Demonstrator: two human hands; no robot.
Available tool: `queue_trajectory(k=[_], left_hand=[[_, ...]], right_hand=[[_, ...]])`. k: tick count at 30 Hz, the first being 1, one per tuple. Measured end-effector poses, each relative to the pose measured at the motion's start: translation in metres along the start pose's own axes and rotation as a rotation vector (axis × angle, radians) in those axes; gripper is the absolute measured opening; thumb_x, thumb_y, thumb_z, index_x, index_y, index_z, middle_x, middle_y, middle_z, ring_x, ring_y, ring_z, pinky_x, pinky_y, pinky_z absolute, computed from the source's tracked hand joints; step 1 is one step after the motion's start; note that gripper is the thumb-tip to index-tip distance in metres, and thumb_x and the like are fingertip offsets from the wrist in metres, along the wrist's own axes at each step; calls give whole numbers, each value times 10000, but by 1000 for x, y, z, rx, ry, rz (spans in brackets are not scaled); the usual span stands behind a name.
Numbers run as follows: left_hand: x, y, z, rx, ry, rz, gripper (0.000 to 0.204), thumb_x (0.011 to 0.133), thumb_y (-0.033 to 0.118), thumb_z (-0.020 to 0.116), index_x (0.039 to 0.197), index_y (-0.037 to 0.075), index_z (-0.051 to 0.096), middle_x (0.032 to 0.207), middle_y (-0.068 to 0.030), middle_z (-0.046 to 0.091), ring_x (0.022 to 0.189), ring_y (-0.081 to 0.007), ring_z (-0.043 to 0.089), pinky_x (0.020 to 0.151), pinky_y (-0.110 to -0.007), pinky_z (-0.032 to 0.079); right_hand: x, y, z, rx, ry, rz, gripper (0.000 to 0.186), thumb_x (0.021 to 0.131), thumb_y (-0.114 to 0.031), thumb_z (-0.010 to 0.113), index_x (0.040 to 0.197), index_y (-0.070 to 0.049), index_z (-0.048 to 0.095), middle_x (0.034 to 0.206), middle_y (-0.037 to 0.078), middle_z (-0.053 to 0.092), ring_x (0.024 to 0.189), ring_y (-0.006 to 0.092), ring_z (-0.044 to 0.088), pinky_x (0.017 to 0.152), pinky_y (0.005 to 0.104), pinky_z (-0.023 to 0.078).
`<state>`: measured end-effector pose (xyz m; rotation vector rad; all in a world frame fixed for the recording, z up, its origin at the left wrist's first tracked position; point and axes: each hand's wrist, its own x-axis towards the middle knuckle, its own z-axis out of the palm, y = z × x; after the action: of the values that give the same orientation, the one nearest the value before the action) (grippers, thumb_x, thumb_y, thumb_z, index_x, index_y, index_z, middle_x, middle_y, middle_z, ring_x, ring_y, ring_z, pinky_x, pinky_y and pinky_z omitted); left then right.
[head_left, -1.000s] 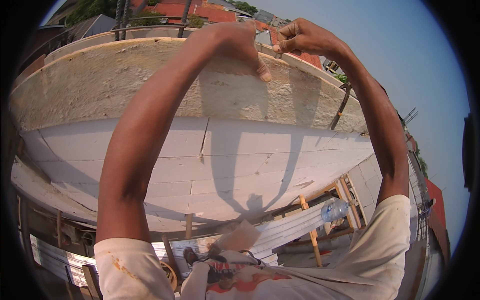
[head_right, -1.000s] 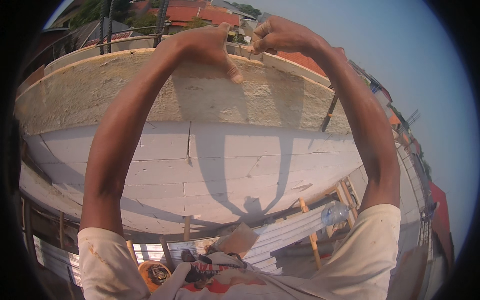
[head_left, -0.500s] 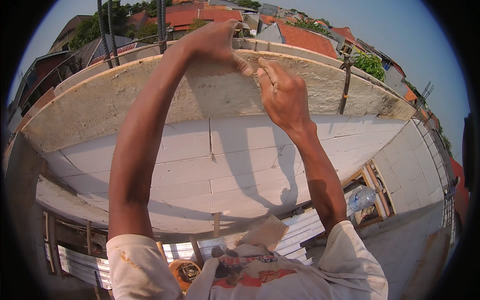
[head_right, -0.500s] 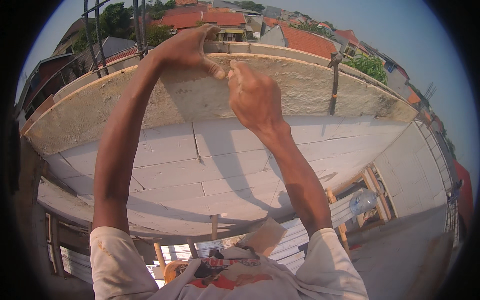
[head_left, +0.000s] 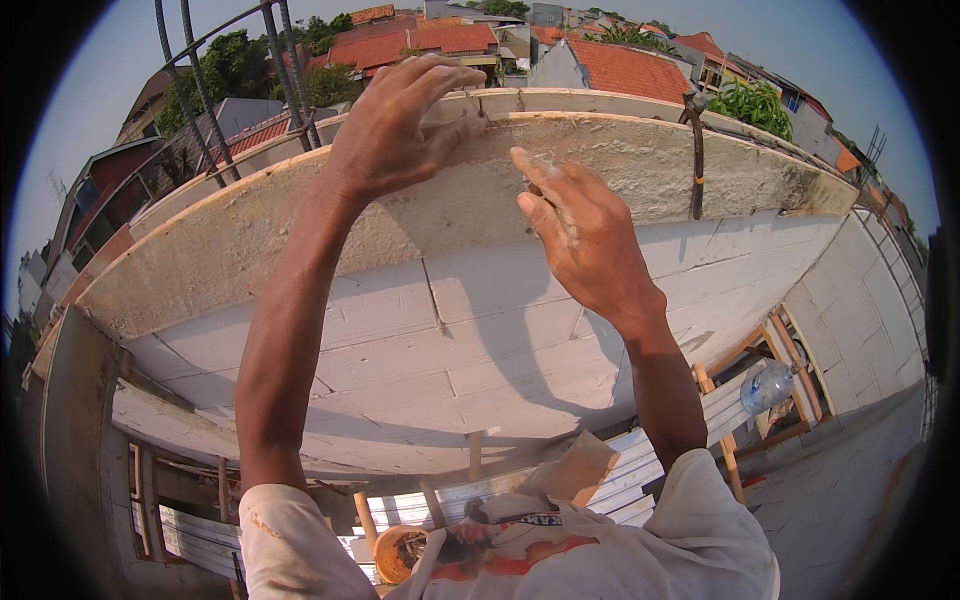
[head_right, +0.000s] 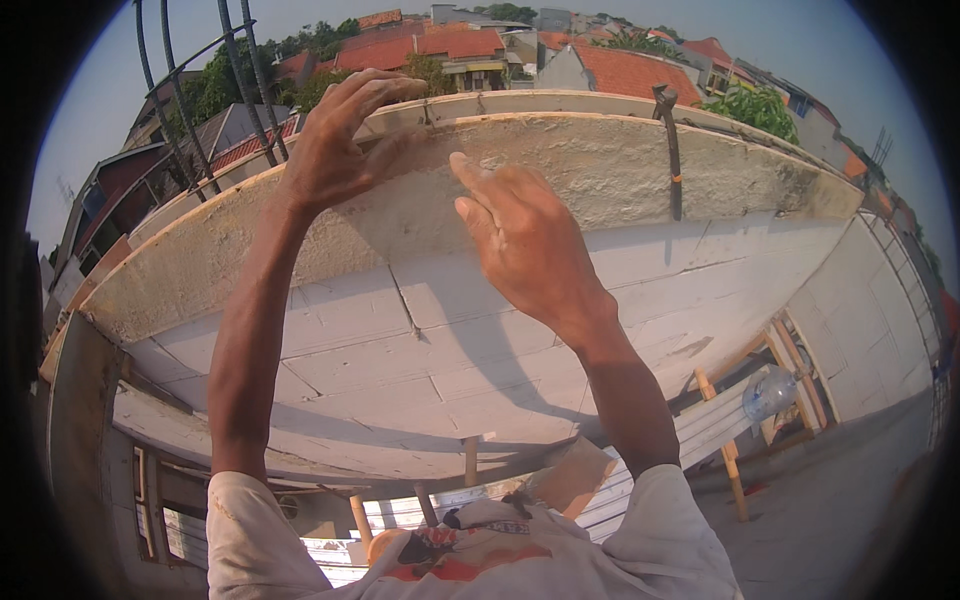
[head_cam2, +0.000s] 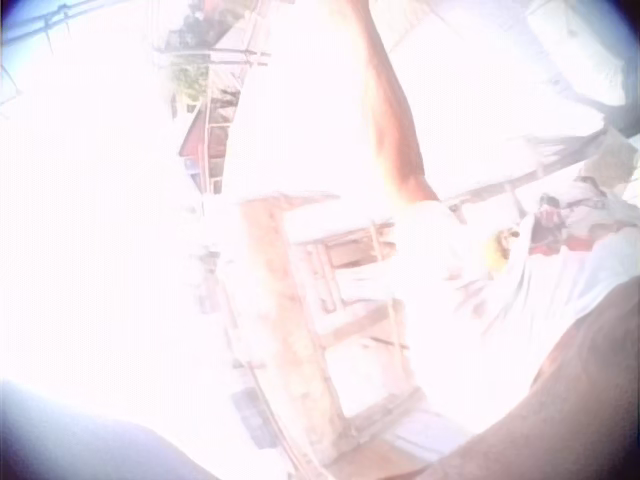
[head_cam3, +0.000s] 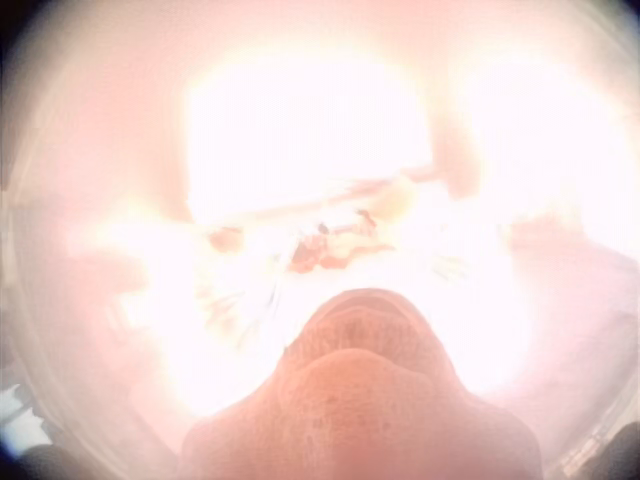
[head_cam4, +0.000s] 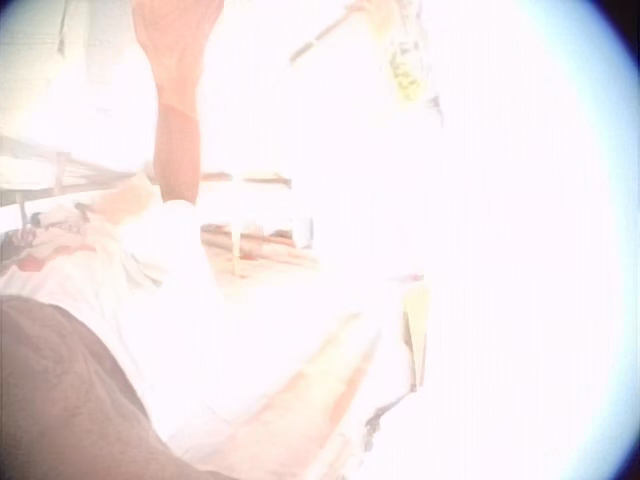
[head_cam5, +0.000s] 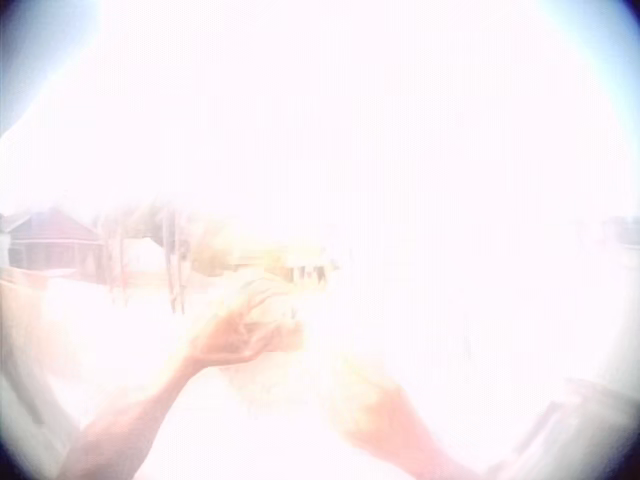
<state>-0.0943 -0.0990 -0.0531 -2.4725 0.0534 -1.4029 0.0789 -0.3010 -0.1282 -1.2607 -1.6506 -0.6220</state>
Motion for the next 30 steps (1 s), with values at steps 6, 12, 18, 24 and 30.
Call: queue_trajectory(k=[6, 12, 18, 24, 30], left_hand=[[-72, 108, 34, -358, 194, -420, 445, 948, 173, 845, 1345, 36, 699, 1191, -143, 751, 1095, -249, 733, 906, -387, 598], [-81, 158, 65, -1103, 277, -980, 458, 1041, 313, 775, 1370, 7, 689, 1242, -164, 754, 1206, -246, 718, 998, -403, 604], [-124, 202, 69, -1151, -103, -1054, 512, 1032, 323, 780, 1400, -10, 654, 1278, -163, 736, 1153, -225, 720, 1020, -400, 590], [-231, 244, 74, -1125, -318, -1292, 457, 1040, 242, 765, 1391, -28, 652, 1232, -126, 756, 1101, -169, 718, 977, -346, 586], [-305, 264, 71, -1031, -325, -1560, 396, 1036, 192, 768, 1343, -40, 676, 1169, -112, 770, 1054, -169, 727, 951, -333, 583]], right_hand=[[-29, 113, -95, -490, 388, 205, 436, 1068, -279, 729, 1431, -45, 672, 1065, 110, 720, 1007, 250, 679, 922, 410, 544], [-57, 203, -93, -468, 239, 561, 452, 1076, -347, 710, 1369, -9, 646, 1043, 149, 723, 980, 336, 706, 894, 479, 547], [-65, 238, -95, -461, 156, 445, 361, 1141, -374, 600, 1128, -15, 635, 920, 201, 672, 845, 377, 671, 783, 482, 511], [-37, 264, -99, -387, 148, 527, 429, 1171, -430, 519, 1159, -11, 611, 840, 182, 623, 787, 330, 634, 753, 467, 503], [-34, 270, -94, -477, 421, 379, 459, 1179, -440, 483, 1244, -7, 621, 983, 205, 674, 927, 353, 704, 843, 480, 530]])
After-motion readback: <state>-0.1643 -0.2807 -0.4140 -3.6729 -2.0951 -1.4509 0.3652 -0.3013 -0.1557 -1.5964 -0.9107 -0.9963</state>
